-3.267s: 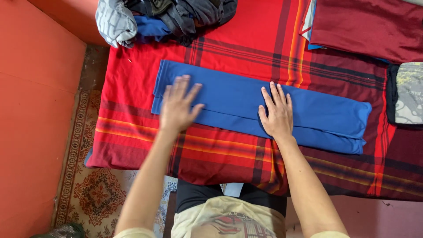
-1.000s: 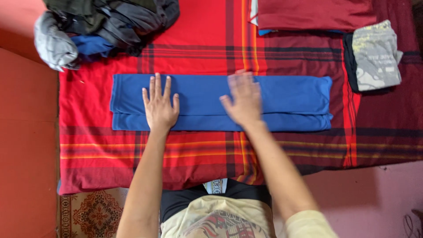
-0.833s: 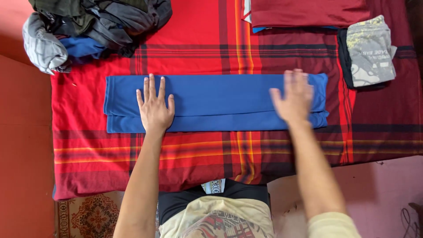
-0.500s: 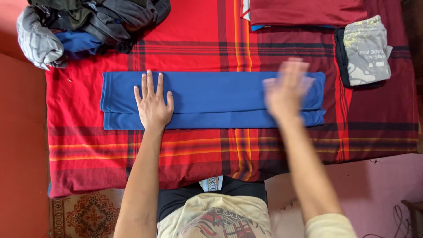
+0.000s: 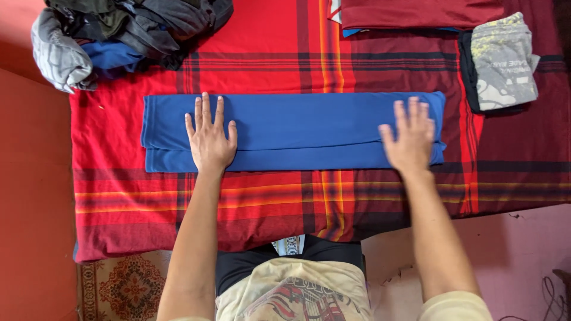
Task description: Folding a blue t-shirt on a bed.
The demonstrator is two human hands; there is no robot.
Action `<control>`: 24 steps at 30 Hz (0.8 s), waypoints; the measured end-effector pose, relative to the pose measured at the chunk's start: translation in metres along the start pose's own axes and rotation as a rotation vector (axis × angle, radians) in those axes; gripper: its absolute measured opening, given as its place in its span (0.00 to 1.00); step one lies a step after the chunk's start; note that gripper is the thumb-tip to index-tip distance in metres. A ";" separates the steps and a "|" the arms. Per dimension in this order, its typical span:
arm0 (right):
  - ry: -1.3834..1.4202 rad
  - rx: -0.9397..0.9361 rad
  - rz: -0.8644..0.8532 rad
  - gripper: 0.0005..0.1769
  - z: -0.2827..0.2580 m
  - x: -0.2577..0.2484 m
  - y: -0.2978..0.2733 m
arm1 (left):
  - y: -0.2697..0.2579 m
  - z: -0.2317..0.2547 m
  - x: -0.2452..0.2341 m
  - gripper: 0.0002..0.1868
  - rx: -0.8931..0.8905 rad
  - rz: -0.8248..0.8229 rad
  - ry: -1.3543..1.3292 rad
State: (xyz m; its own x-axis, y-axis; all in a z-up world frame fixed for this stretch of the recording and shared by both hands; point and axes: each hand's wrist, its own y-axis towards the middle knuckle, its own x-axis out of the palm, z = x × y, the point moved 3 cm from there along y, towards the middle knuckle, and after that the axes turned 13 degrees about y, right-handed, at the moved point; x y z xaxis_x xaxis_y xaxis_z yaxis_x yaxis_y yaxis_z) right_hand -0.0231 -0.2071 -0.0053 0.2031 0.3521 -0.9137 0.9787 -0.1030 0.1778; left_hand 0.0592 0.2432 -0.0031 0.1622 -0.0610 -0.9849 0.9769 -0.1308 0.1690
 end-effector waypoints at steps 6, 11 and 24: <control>0.043 0.044 0.085 0.35 0.025 -0.004 -0.009 | -0.003 0.000 0.003 0.33 -0.025 -0.018 -0.016; 0.072 0.044 0.097 0.36 0.022 -0.005 -0.007 | 0.001 0.065 0.013 0.32 0.003 0.099 -0.010; 0.070 0.037 0.107 0.36 0.020 -0.008 -0.007 | -0.013 0.200 0.012 0.40 0.340 -0.046 -0.120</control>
